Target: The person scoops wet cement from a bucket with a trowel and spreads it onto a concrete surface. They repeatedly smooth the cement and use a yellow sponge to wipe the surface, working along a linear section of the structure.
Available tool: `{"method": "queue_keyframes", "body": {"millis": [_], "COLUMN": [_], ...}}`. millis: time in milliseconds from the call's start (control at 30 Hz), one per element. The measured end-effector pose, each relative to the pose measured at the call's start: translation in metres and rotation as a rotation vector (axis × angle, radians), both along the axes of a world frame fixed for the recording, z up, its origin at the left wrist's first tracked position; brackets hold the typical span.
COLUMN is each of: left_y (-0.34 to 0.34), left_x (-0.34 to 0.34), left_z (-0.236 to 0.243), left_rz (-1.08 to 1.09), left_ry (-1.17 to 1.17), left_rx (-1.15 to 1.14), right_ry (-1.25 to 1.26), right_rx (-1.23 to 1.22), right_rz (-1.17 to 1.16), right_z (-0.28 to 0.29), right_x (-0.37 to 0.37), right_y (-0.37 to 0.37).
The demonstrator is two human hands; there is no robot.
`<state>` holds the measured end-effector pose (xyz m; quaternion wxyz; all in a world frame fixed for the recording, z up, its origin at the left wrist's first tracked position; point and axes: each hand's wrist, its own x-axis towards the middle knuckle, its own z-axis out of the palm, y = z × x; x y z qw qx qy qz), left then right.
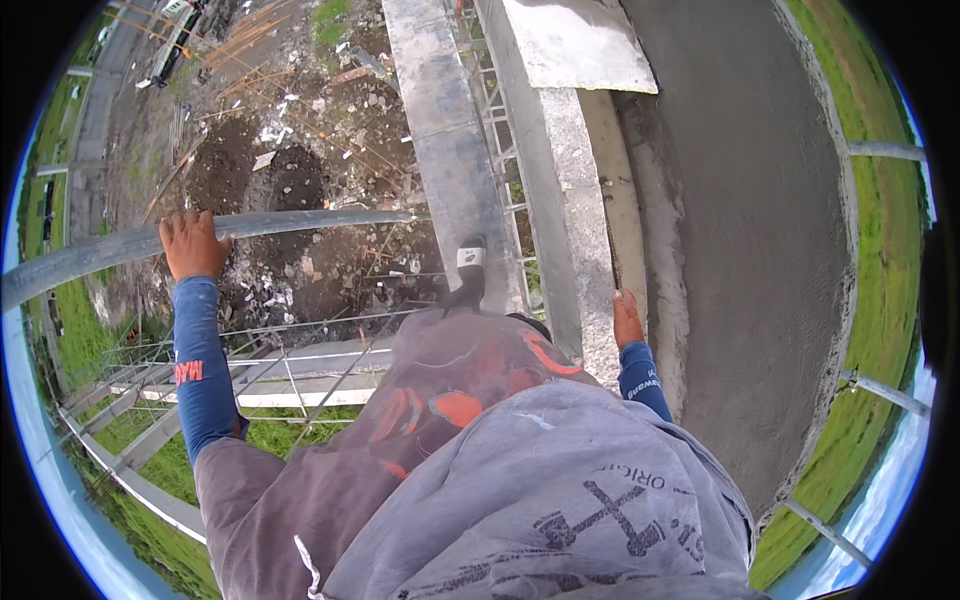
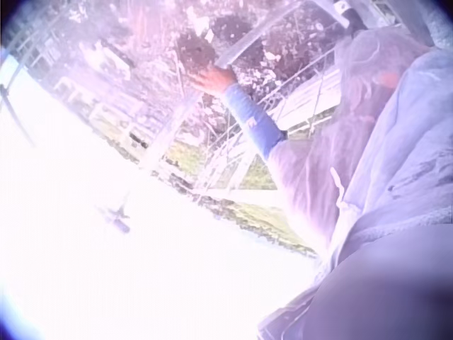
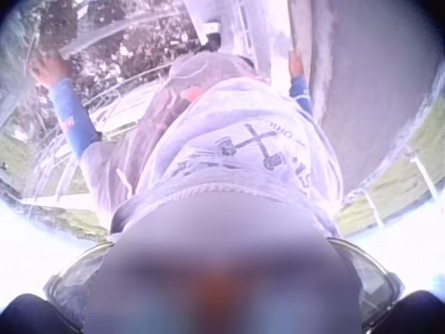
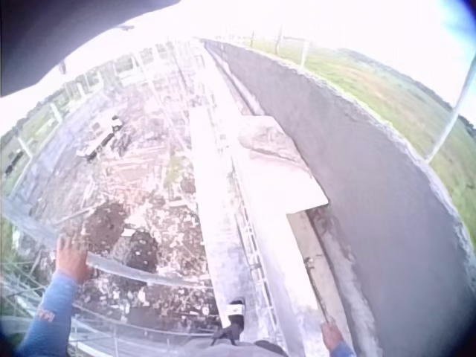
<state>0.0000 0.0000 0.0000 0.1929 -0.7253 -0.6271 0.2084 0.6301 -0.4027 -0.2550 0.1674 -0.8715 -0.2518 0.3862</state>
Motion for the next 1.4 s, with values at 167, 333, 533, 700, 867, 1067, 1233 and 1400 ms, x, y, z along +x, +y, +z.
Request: {"method": "queue_keyframes", "body": {"millis": [167, 333, 533, 700, 867, 1067, 1233, 1400], "left_y": [0.018, 0.064, 0.078, 0.090, 0.087, 0.096, 0.093, 0.090], "left_x": [-0.023, -0.025, -0.001, -0.005, -0.012, -0.013, -0.018, -0.069], "left_z": [-0.009, -0.023, -0.041, -0.046, -0.054, -0.056, -0.061, -0.103], "left_rz": [0.020, 0.099, 0.163, 0.241, 0.348, 0.451, 0.509, 0.627], "left_ry": [0.080, 0.272, 0.253, 0.286, 0.263, 0.263, 0.239, 0.169], "left_rx": [-0.103, -0.297, -0.527, -0.626, -0.603, -0.733, -0.774, -0.703], "right_ry": [-0.086, 0.108, -0.175, -0.204, -0.109, -0.139, -0.115, -0.045], "right_rx": [-0.220, -0.407, -0.311, 0.049, -0.239, -0.489, -0.534, -0.589], "right_rz": [0.023, -0.001, 0.077, 0.032, 0.165, 0.271, 0.340, 0.331], "right_z": [0.005, 0.007, 0.021, 0.019, 0.008, 0.020, 0.026, 0.028], "right_x": [0.007, 0.028, 0.029, 0.003, 0.011, 0.014, 0.016, 0.023], "right_y": [0.029, 0.064, 0.150, 0.274, 0.359, 0.380, 0.392, 0.402]}}
